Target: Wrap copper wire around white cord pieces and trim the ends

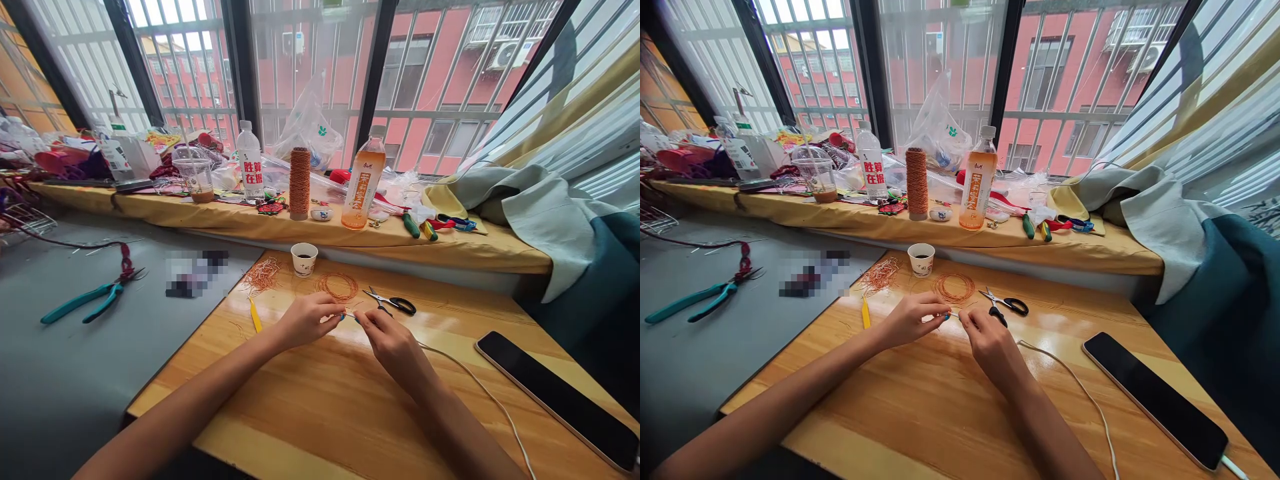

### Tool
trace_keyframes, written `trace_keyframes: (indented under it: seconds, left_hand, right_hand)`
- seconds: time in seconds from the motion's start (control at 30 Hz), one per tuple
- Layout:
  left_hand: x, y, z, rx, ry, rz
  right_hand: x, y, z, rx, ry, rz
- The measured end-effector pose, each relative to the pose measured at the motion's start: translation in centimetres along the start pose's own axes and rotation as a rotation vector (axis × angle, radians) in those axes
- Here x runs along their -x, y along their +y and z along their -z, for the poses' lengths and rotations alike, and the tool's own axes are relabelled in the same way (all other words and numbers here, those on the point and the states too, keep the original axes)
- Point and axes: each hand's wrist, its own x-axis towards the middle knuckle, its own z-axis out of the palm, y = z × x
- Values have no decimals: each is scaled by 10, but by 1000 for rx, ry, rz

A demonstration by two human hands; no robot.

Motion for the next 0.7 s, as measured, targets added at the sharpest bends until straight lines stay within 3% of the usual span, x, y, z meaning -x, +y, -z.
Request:
trace_keyframes:
  seconds: [0.33,0.53,0.7]
  left_hand:
    - [2,4,-3,-27,-22,-22]
    - [2,7,-4,-10,2,-49]
    - [2,3,-2,1,-69,-7]
  right_hand:
    - [1,0,-3,-32,33,67]
    - [0,-2,-1,-53,52,57]
    - [1,1,-6,-60,71,-9]
